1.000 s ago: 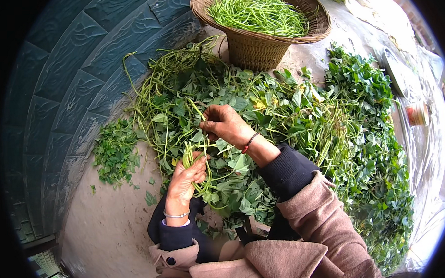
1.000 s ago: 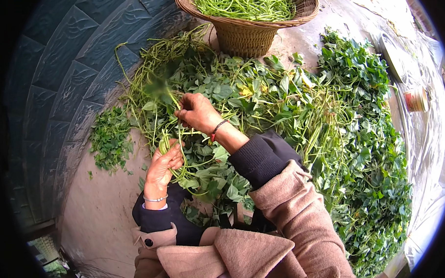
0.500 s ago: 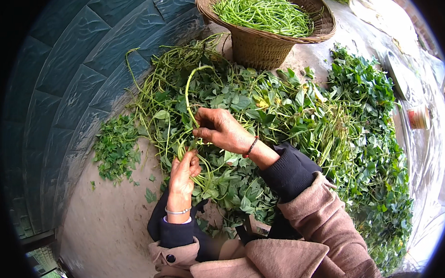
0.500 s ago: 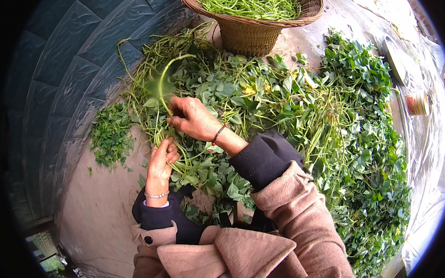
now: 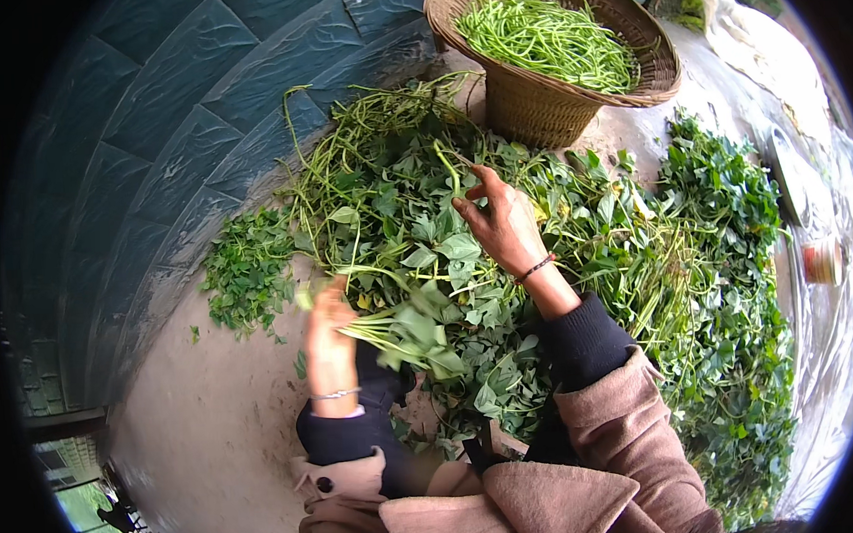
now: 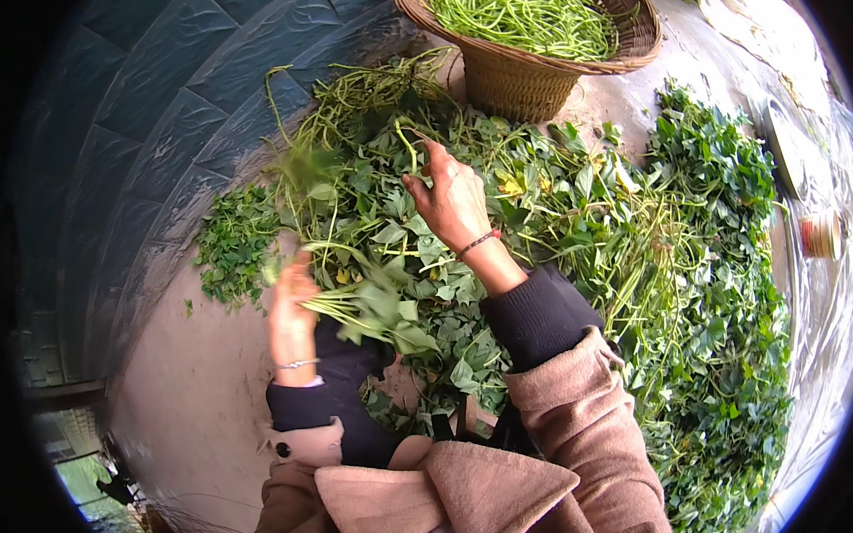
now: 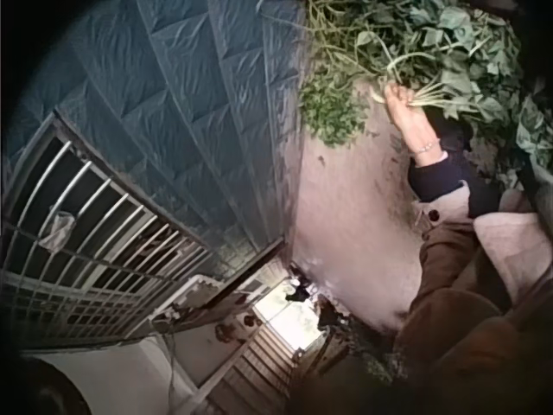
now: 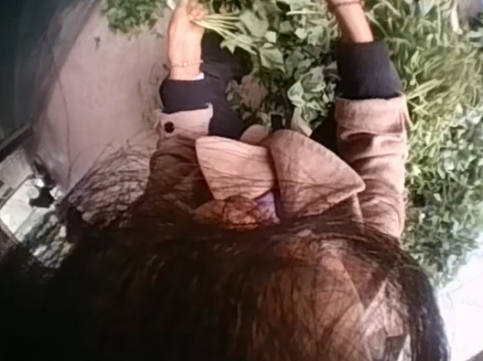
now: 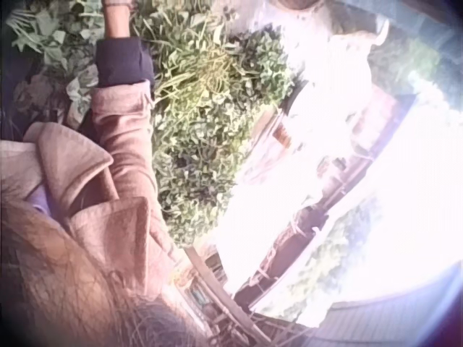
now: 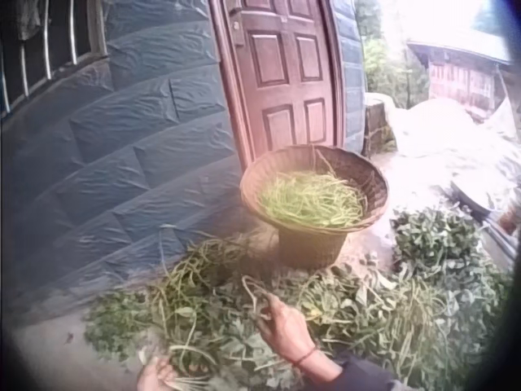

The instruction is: The person sits on the floor and sorts leafy green vegetables by hand, separating stems and leaves. The person places the separated stems into a nearby woven basket and continues processing the pile of greens.

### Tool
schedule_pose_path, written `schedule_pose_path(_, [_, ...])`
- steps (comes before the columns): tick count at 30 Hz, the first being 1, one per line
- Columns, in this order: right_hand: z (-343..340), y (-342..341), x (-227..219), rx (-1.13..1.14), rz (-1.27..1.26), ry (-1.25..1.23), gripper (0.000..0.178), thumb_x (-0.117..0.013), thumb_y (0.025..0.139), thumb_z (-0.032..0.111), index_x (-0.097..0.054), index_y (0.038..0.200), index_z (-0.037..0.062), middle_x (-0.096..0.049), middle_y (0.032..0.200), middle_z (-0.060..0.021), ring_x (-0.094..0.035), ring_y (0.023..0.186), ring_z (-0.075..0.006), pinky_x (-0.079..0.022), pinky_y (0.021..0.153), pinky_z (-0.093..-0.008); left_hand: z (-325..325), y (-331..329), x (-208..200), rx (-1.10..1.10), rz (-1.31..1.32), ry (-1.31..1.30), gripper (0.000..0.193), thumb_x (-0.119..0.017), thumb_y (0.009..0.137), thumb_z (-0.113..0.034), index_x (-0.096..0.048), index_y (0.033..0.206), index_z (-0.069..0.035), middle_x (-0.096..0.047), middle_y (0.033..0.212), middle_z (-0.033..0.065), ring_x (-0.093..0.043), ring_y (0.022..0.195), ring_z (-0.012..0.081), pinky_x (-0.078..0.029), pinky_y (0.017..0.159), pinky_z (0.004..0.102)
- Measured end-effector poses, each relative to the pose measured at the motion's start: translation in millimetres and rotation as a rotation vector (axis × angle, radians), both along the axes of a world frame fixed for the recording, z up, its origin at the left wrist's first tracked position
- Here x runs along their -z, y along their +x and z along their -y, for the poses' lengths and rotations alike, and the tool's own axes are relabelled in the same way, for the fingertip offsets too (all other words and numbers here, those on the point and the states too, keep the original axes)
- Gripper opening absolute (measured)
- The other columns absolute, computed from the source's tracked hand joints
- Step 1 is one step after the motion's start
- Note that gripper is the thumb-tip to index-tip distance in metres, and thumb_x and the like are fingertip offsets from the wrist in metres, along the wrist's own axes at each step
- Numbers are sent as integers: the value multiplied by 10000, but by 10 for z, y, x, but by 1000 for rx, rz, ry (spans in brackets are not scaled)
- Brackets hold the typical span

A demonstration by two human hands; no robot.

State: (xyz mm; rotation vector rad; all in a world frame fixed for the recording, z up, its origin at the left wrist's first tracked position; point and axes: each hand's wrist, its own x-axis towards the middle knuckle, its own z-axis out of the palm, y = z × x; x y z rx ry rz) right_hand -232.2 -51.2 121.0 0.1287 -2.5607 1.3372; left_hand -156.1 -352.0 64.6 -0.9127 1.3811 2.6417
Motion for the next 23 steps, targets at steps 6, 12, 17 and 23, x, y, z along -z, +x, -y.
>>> schedule_pose_path(6, [205,40,-35,-106,47,-28,436,-681,824,196,-513,1179,6,-666,903,-177,-643,834,-363,-506,687,-444,2035,-76,-677,-431,-306,73,343,-459,999,-199,-529,1281,-18,-428,595,-61,-348,465,27,-355,441,165])
schedule_pose_path(12, [195,4,-15,-101,31,142,195,-643,848,189,-588,874,4,-618,844,-185,-607,826,-386,-488,694,-455,811,-82,-968,-128,-295,8,313,-421,1021,-186,-492,1252,14,-552,800,-11,-312,490,36,-330,462,186])
schedule_pose_path(17, [282,8,-111,-119,-266,-118,56,-570,811,46,-595,837,3,-627,888,-179,-603,821,-381,-486,709,-454,189,-159,-791,82,-283,231,337,-454,1018,-238,-467,1228,25,-453,759,-28,-309,507,36,-328,511,208])
schedule_pose_path(23, [251,4,-115,-174,-193,-191,163,-625,878,169,-640,1011,75,-648,894,-155,-632,773,-364,-496,688,-422,-104,-191,-719,221,-286,272,366,-448,1017,-291,-500,1208,17,-454,750,3,-354,519,49,-340,525,211])
